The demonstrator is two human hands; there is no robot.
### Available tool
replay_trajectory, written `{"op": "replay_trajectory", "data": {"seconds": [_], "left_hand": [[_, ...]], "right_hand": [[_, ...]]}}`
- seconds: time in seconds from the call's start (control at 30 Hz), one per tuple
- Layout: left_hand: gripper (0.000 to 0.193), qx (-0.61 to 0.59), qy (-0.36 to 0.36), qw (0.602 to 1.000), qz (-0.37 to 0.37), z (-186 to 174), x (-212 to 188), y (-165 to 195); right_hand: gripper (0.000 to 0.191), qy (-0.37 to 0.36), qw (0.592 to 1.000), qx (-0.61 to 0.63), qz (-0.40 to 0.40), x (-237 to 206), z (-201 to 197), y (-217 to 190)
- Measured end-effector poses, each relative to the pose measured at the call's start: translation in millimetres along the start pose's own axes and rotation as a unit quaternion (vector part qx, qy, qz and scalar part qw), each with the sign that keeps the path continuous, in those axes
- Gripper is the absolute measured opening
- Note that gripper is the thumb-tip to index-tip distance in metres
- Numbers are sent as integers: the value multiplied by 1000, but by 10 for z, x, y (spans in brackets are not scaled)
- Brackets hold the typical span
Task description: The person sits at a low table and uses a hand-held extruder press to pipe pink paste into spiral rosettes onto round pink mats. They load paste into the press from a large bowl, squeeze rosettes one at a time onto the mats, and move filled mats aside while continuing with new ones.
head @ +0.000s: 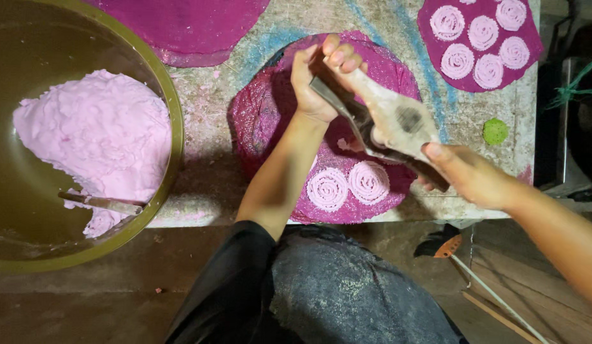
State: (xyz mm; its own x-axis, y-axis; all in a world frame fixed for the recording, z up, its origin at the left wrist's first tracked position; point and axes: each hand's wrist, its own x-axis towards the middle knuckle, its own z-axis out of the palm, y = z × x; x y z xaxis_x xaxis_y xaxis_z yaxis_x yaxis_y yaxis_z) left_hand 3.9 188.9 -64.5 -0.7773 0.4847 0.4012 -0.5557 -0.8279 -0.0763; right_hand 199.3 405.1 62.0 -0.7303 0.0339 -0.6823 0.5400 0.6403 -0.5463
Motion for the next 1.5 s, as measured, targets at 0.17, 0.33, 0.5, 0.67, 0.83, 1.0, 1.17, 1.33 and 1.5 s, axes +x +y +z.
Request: {"op": "replay_trajectory", "data": {"seconds": [0.17,0.33,0.5,0.67,0.83,1.0,1.17,1.33,1.5], "left_hand": [[24,34,-43,998,-3,168,171,181],[27,43,-14,999,8,273,44,142],[29,24,-13,1000,14,279,196,-50],[32,58,-38,998,7,312,251,210],[31,47,0,999,11,308,79,82],[31,29,9,999,19,236,247,-115],[33,49,-33,998,11,227,349,183],[33,85,-42,995,11,231,156,252],[31,43,51,998,11,211,99,-144]], "right_hand": [[81,2,997,60,-55,32,48,-117],[85,-23,997,67,-22,-100,88,-111],[81,24,999,32,-8,-183,-91,-188],[79,20,994,86,-63,-47,96,-241],[85,3,998,61,-3,-178,105,-107],[81,28,998,50,-10,-175,-78,-104],[77,52,997,27,-47,1,90,-271],[81,-1,992,102,-71,-98,297,-266],[83,7,998,68,-3,-303,87,-121]]}}
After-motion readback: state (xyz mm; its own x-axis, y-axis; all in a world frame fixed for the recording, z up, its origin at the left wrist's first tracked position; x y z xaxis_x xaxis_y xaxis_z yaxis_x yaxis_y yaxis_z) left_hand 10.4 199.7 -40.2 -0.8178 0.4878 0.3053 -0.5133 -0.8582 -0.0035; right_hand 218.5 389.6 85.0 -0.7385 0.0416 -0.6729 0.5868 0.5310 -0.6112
